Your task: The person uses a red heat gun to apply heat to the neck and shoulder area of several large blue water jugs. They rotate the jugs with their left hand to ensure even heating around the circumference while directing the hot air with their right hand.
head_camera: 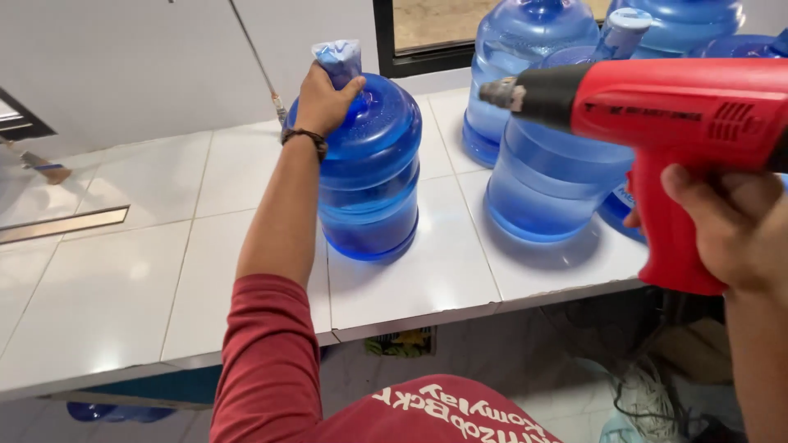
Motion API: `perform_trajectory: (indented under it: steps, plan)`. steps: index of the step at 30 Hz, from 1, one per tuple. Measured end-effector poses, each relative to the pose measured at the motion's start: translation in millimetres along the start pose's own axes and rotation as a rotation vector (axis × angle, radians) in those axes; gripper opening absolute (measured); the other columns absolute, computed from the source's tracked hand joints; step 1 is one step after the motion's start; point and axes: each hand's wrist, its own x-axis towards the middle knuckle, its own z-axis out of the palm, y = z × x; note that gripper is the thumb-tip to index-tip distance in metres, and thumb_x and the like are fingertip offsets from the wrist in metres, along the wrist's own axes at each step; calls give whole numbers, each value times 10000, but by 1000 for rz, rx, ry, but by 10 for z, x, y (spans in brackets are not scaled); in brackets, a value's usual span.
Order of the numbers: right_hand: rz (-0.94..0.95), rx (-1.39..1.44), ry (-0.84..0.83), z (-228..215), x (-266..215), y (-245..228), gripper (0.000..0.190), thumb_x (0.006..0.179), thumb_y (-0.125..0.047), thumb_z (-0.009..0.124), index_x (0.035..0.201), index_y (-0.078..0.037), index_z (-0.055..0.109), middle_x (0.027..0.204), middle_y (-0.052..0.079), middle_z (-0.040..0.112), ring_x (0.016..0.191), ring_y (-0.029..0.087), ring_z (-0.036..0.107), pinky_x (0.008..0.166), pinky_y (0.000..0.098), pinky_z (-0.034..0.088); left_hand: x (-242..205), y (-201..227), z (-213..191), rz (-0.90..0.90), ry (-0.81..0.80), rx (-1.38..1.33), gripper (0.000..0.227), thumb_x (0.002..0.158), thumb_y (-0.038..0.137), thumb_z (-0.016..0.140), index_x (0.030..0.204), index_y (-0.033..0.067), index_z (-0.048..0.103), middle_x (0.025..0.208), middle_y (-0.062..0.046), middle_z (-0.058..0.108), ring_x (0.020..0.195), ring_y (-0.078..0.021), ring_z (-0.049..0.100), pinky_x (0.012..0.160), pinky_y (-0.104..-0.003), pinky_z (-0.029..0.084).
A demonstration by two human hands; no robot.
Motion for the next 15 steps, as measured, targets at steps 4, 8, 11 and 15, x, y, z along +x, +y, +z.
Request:
perform_trajectory:
  steps: [4,8,11,15]
  plan:
    - [-26,25,-27,307,-36,-271,375,1077,-155,521,1275,161,549,1059,284,631,741,388,662,649,453,571,-61,94,-283,16,-286,-28,649,908,454,729,1418,144,475,1420,-103,597,1305,-315,556,1086,-457,443]
    - [-41,-34,-30,353,89,-365,432,1108,-217,505,1312,161,550,1078,280,641,759,380,677,625,443,577,-93,70,-205,-12,-270,-4,780,833,565,773,1429,142,500,1400,-100,620,1264,-327,585,1047,-447,481]
    - [-85,-92,-74,374,198,-505,493,1120,-252,454,1410,143,499,1109,285,624,756,381,650,664,464,578,-178,103,-172,0,-180,11,721,843,594,745,1367,136,559,1354,-80,668,1234,-310,616,1028,-438,496]
    - [-101,-124,-137,435,328,-596,506,1127,-293,440,1430,108,494,1118,263,629,744,370,662,606,445,560,-218,113,-143,19,-135,190,720,856,703,621,1294,132,591,1266,-71,714,1206,-336,625,1168,-609,221]
